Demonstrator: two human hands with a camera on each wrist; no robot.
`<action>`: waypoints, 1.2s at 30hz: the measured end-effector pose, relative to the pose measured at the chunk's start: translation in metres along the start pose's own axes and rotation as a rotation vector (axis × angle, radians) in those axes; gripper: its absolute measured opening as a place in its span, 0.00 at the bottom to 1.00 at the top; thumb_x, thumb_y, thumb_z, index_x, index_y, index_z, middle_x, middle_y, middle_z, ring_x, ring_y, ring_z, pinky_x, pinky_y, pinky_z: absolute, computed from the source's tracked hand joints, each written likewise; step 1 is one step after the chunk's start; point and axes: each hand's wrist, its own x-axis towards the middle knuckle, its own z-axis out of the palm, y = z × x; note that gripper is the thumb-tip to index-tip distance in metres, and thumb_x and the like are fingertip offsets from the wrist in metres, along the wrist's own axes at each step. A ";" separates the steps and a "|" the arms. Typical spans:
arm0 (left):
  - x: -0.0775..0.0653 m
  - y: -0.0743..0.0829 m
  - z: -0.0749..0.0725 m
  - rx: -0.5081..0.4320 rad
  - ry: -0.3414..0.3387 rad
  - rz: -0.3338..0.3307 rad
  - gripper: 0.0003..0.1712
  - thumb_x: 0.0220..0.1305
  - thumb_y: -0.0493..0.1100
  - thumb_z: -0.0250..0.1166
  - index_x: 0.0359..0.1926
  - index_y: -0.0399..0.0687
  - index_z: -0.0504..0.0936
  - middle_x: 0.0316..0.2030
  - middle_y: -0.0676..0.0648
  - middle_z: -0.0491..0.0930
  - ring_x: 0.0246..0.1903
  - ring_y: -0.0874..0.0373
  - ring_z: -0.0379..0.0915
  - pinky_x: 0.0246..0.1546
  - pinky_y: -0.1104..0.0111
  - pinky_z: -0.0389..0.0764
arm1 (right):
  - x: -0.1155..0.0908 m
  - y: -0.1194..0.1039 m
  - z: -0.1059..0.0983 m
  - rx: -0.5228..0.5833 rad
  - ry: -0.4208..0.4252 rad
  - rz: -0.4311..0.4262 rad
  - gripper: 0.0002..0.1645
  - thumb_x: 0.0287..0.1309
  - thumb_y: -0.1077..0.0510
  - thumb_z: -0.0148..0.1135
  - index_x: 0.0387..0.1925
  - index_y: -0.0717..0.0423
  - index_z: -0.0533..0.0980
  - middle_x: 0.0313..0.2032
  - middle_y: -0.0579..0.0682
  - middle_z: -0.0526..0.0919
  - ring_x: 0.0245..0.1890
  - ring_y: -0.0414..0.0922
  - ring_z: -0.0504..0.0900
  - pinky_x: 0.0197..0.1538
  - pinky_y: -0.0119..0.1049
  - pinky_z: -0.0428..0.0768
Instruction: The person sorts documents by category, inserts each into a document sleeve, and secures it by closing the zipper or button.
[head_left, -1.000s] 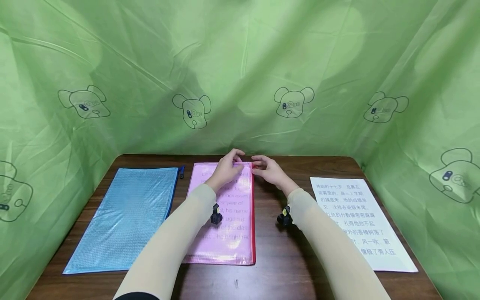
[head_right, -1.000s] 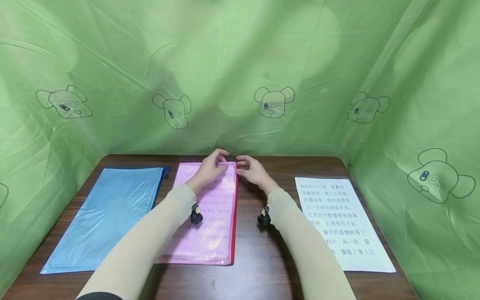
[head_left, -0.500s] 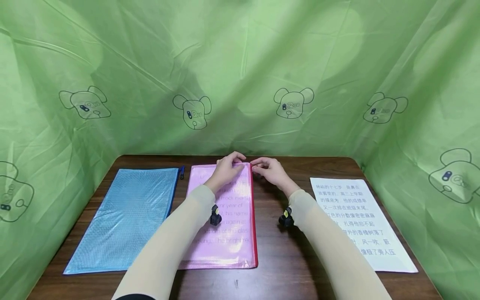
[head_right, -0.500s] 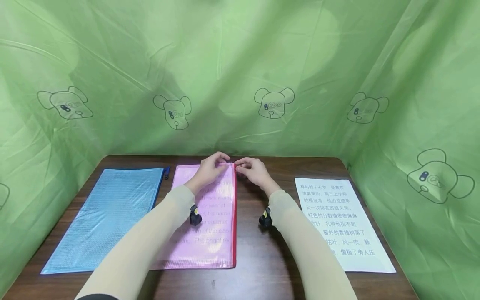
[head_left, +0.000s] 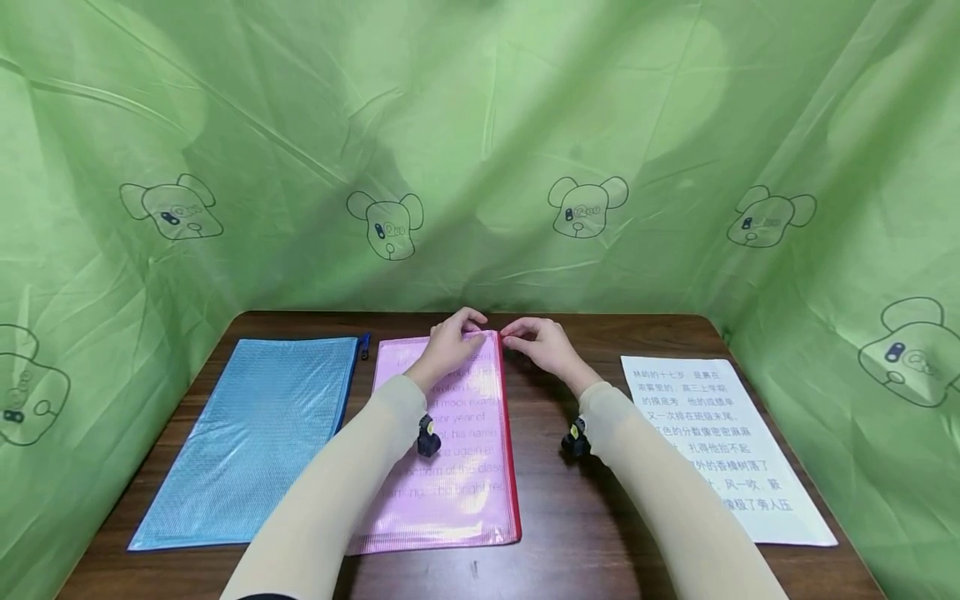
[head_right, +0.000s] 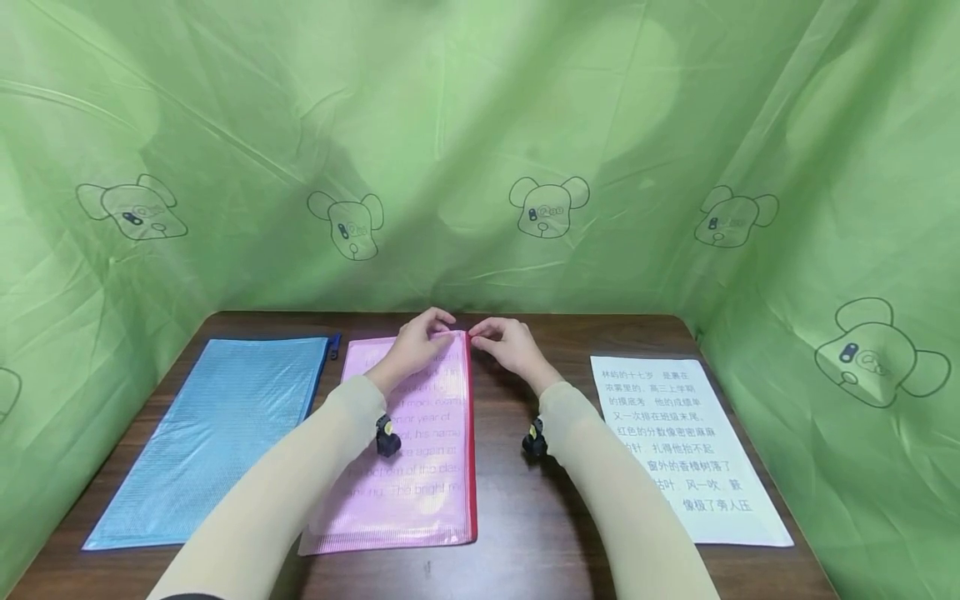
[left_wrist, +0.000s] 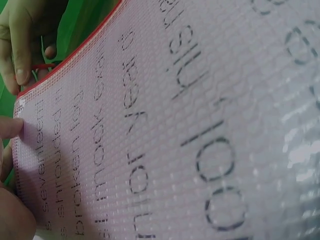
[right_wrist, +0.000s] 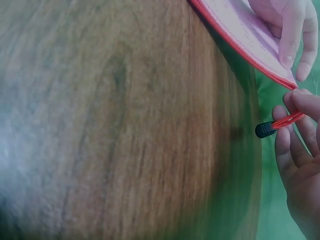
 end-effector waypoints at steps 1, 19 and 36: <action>0.000 0.000 -0.001 -0.003 -0.001 -0.001 0.16 0.74 0.40 0.70 0.60 0.52 0.83 0.47 0.52 0.88 0.52 0.51 0.82 0.74 0.49 0.56 | 0.000 0.000 0.000 -0.004 0.002 -0.004 0.08 0.70 0.57 0.75 0.49 0.51 0.90 0.41 0.46 0.93 0.38 0.42 0.87 0.42 0.38 0.83; 0.000 -0.001 -0.005 -0.031 0.002 0.004 0.08 0.75 0.42 0.68 0.50 0.60 0.89 0.43 0.55 0.90 0.45 0.54 0.82 0.72 0.45 0.59 | 0.001 0.000 0.006 -0.045 0.022 -0.031 0.07 0.70 0.60 0.74 0.48 0.53 0.89 0.40 0.47 0.93 0.37 0.42 0.88 0.43 0.38 0.84; 0.005 0.003 -0.003 -0.194 0.035 -0.040 0.08 0.73 0.37 0.69 0.47 0.53 0.91 0.40 0.52 0.89 0.43 0.55 0.79 0.51 0.60 0.77 | -0.013 -0.017 0.004 0.081 0.055 0.103 0.06 0.72 0.60 0.73 0.47 0.55 0.90 0.36 0.51 0.91 0.37 0.48 0.88 0.37 0.39 0.83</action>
